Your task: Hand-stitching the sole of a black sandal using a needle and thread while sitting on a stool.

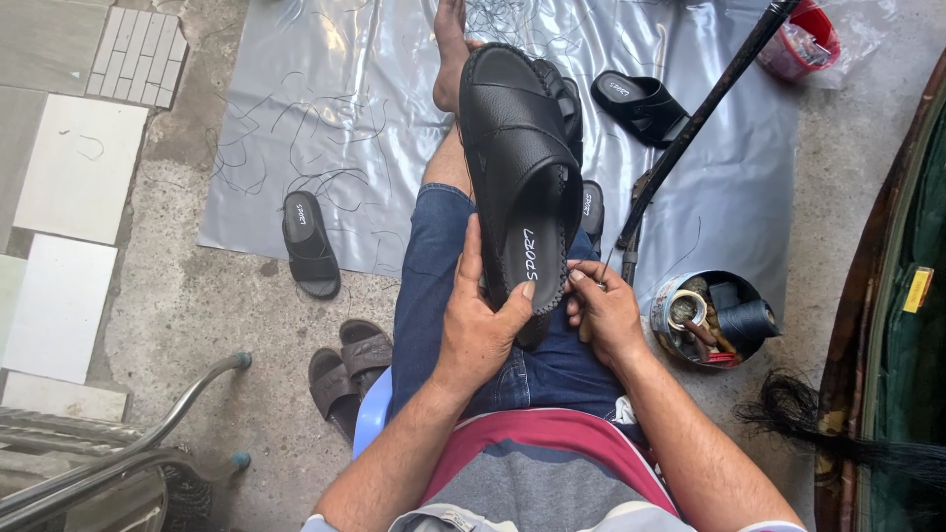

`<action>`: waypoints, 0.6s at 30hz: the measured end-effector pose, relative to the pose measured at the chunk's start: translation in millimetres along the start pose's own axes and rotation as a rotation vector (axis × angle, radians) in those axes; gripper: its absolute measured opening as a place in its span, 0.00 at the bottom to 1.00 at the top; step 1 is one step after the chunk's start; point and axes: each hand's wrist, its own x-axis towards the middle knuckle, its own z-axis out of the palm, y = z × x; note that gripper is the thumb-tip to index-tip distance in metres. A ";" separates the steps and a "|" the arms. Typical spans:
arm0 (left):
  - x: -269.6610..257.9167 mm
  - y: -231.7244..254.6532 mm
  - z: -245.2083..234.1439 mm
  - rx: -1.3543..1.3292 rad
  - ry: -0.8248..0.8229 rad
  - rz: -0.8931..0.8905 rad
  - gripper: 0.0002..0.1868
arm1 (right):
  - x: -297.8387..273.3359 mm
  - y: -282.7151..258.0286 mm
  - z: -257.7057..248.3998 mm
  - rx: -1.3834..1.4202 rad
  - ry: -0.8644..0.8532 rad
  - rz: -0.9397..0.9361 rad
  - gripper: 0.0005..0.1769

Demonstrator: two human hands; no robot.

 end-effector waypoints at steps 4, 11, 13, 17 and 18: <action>-0.7 -1.5 0.7 -0.001 0.008 -0.015 0.44 | 3.0 4.4 -3.5 -0.011 -0.001 0.001 0.12; 7.3 -27.5 -8.4 -0.151 0.125 -0.120 0.40 | 4.1 6.5 -8.1 -0.045 -0.024 0.032 0.12; 13.5 -31.0 -22.5 -0.223 0.208 -0.171 0.39 | 6.9 11.1 -10.8 -0.068 -0.056 0.050 0.12; 26.5 -47.7 -71.2 -0.615 0.534 -0.280 0.28 | 10.3 17.7 -18.0 -0.090 -0.068 0.047 0.12; 31.4 -57.8 -87.3 -0.692 0.664 -0.277 0.22 | 11.1 16.9 -19.9 -0.086 -0.050 0.041 0.12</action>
